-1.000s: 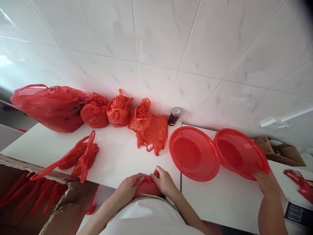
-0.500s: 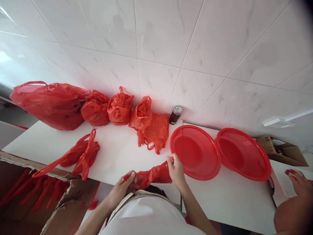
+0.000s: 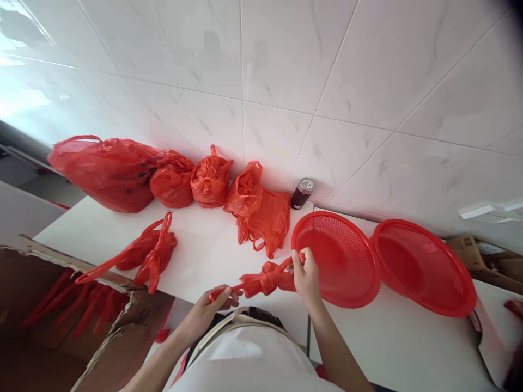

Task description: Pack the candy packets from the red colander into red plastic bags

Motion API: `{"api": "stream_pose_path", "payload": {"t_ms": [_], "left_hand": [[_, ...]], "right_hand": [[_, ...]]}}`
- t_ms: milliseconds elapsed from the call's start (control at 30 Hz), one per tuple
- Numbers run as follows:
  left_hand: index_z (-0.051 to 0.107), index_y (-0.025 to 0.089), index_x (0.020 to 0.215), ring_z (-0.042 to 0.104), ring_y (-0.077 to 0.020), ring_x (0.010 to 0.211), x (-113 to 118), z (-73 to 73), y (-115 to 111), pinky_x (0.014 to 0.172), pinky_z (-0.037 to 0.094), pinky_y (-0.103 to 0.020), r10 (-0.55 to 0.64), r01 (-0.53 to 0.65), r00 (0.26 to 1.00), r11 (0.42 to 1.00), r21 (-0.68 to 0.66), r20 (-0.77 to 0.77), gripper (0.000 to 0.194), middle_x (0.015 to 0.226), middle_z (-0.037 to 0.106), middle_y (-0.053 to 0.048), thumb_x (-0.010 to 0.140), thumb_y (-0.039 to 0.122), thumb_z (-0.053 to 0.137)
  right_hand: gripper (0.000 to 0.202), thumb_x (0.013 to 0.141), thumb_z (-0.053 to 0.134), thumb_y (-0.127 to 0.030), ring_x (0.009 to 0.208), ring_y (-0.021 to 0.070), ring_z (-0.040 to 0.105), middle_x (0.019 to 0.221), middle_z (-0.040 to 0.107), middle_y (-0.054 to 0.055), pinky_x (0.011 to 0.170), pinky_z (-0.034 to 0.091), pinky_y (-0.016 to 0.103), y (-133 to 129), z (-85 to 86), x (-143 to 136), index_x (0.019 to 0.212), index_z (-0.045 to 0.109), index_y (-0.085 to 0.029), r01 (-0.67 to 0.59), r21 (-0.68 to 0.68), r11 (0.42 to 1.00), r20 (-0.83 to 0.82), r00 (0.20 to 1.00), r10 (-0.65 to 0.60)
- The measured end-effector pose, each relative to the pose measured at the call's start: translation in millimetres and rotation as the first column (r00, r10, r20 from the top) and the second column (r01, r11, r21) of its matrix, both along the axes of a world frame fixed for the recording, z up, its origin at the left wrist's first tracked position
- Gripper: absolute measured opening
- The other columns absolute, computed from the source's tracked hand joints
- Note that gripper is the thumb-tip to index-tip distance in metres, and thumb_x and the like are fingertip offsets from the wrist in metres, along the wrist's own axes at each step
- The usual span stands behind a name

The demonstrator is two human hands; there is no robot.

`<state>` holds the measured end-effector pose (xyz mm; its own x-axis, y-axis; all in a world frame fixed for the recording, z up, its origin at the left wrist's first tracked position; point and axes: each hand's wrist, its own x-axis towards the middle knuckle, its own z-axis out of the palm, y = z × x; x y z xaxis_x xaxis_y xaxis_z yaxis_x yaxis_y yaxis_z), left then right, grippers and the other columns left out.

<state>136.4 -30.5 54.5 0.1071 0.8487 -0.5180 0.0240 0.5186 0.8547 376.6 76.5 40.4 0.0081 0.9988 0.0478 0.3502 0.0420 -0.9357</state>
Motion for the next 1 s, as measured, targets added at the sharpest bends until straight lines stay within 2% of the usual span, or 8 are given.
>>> {"api": "stream_pose_path", "payload": {"t_ms": [133,267,400,533,667,767,900,1000], "left_hand": [[0.057,0.022,0.12,0.063,-0.0266,0.106,-18.9,-14.3,-0.7,0.093,0.048,-0.044,0.154,-0.085,0.898,0.98,0.181,-0.413,0.041,0.118,0.066,-0.01,0.089,0.049,0.05],[0.052,0.031,0.132,0.046,-0.0269,0.129,-12.3,-12.3,6.4,0.106,0.039,-0.045,0.135,0.184,0.786,0.88,0.437,-0.603,0.047,0.142,0.051,-0.007,0.086,0.039,0.059],[0.064,0.029,0.117,0.056,-0.0253,0.116,-1.8,-3.6,13.7,0.103,0.041,-0.042,-0.073,0.376,0.823,0.814,0.443,-0.564,0.032,0.121,0.066,-0.006,0.087,0.037,0.06],[0.065,0.021,0.091,0.062,-0.0171,0.081,-20.3,-0.8,7.3,0.079,0.05,-0.031,-0.024,0.21,0.89,0.907,0.364,-0.455,0.029,0.087,0.069,-0.004,0.096,0.035,0.04],[0.061,0.024,0.109,0.06,-0.0204,0.099,-45.2,-5.2,1.8,0.087,0.049,-0.034,0.016,0.163,0.903,0.912,0.376,-0.429,0.024,0.108,0.064,-0.006,0.089,0.035,0.055],[0.054,0.03,0.127,0.051,-0.0247,0.12,-53.4,-6.7,10.6,0.102,0.042,-0.039,-0.019,0.25,0.881,0.867,0.431,-0.472,0.05,0.13,0.056,-0.007,0.079,0.033,0.069],[0.066,0.024,0.101,0.059,-0.0204,0.096,-62.3,-1.2,26.6,0.09,0.046,-0.035,-0.084,0.328,0.87,0.834,0.443,-0.486,0.019,0.099,0.067,-0.005,0.091,0.033,0.054],[0.064,0.022,0.099,0.06,-0.0188,0.092,-74.0,2.1,29.7,0.087,0.047,-0.033,-0.098,0.296,0.904,0.844,0.447,-0.415,0.023,0.098,0.066,-0.006,0.095,0.036,0.045]], "right_hand": [[0.035,0.096,0.043,-0.047,0.052,0.011,0.045,0.058,0.041,-0.007,0.053,0.038,0.024,-16.6,7.8,-23.1,0.073,0.028,-0.025,-0.174,-0.022,0.984,-0.114,0.979,0.171],[0.034,0.095,0.045,-0.046,0.049,0.0099,0.042,0.056,0.044,-0.008,0.048,0.036,0.023,-27.1,17.0,-46.8,0.075,0.029,-0.025,-0.38,-0.115,0.918,-0.257,0.904,0.342],[0.034,0.095,0.048,-0.046,0.05,0.0096,0.044,0.057,0.046,-0.008,0.049,0.038,0.022,-28.6,22.9,-65.6,0.076,0.029,-0.024,-0.415,-0.148,0.898,-0.388,0.859,0.333],[0.036,0.092,0.054,-0.047,0.051,0.0094,0.045,0.056,0.045,-0.008,0.048,0.037,0.021,-22.5,23.0,-79.9,0.077,0.03,-0.024,-0.237,-0.18,0.955,-0.404,0.903,0.147],[0.036,0.091,0.055,-0.047,0.047,0.0087,0.042,0.054,0.046,-0.008,0.044,0.034,0.02,-20.0,24.0,-100.2,0.077,0.032,-0.024,-0.249,-0.217,0.944,-0.438,0.889,0.134],[0.035,0.09,0.055,-0.048,0.045,0.0079,0.039,0.055,0.048,-0.008,0.042,0.032,0.019,-21.7,29.5,-120.6,0.078,0.032,-0.024,-0.327,-0.231,0.916,-0.493,0.851,0.179],[0.035,0.088,0.058,-0.049,0.047,0.0084,0.044,0.056,0.048,-0.008,0.042,0.034,0.019,-20.1,41.4,-140.4,0.08,0.035,-0.024,-0.27,-0.253,0.929,-0.49,0.864,0.117],[0.036,0.086,0.06,-0.051,0.048,0.0082,0.045,0.058,0.048,-0.008,0.042,0.035,0.018,-16.4,48.5,-148.6,0.081,0.038,-0.024,-0.158,-0.299,0.941,-0.481,0.877,-0.005]]}}
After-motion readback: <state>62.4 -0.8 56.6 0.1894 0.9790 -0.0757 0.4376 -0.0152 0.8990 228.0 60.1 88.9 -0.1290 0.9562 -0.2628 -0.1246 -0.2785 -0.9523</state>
